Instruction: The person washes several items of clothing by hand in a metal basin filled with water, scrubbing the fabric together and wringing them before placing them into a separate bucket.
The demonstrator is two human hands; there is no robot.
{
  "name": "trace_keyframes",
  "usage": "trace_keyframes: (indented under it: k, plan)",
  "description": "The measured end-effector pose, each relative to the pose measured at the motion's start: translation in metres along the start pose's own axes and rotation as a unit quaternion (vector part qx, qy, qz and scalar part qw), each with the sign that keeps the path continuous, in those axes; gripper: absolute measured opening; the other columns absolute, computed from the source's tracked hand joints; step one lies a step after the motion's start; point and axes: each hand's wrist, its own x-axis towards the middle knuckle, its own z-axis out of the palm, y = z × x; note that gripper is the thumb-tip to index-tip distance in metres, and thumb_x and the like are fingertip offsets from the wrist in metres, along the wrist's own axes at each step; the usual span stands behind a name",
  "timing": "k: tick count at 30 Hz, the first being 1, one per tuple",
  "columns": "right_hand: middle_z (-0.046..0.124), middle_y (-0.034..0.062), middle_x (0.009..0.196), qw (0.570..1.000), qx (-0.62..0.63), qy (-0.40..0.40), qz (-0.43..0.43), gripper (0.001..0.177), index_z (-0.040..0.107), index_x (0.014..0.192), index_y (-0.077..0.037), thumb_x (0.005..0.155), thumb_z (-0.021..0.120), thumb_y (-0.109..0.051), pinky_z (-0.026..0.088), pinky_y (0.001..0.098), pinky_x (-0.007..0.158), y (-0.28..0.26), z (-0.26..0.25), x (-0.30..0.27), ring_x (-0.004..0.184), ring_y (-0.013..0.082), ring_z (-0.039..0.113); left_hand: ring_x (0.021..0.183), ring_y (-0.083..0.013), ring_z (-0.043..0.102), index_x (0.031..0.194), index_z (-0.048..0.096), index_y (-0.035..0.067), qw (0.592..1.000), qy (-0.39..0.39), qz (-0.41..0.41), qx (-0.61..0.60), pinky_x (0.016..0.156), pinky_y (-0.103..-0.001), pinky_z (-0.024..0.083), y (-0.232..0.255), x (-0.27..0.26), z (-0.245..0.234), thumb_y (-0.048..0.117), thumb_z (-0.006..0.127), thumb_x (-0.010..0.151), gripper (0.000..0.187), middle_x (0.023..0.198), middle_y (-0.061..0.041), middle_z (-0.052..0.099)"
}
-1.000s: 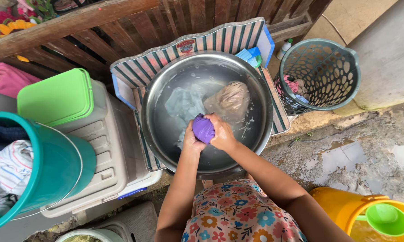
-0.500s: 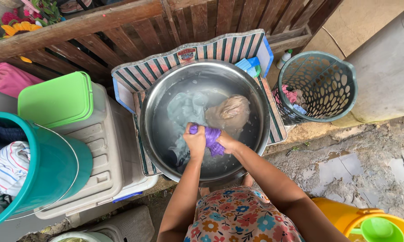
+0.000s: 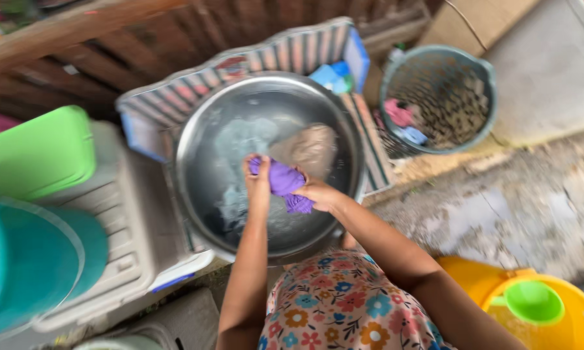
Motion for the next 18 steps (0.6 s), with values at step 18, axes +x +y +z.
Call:
trace_keyframes:
  k: [18]
  plan:
    - [0.049,0.0206,0.142,0.869,0.024,0.332,-0.366,0.107,0.022,0.155,-0.011,0.077,0.094,-0.023,0.056,0.0488,0.109,-0.215,-0.212,-0.154,0.128,0.0342,0.058,0.104,-0.0174,0.073,0.135,0.059,0.008,0.960,-0.274,-0.032,0.054,0.081,-0.028,0.059,-0.015,-0.009,0.148,0.015,0.059,0.104,0.032,0.148,-0.004,0.053]
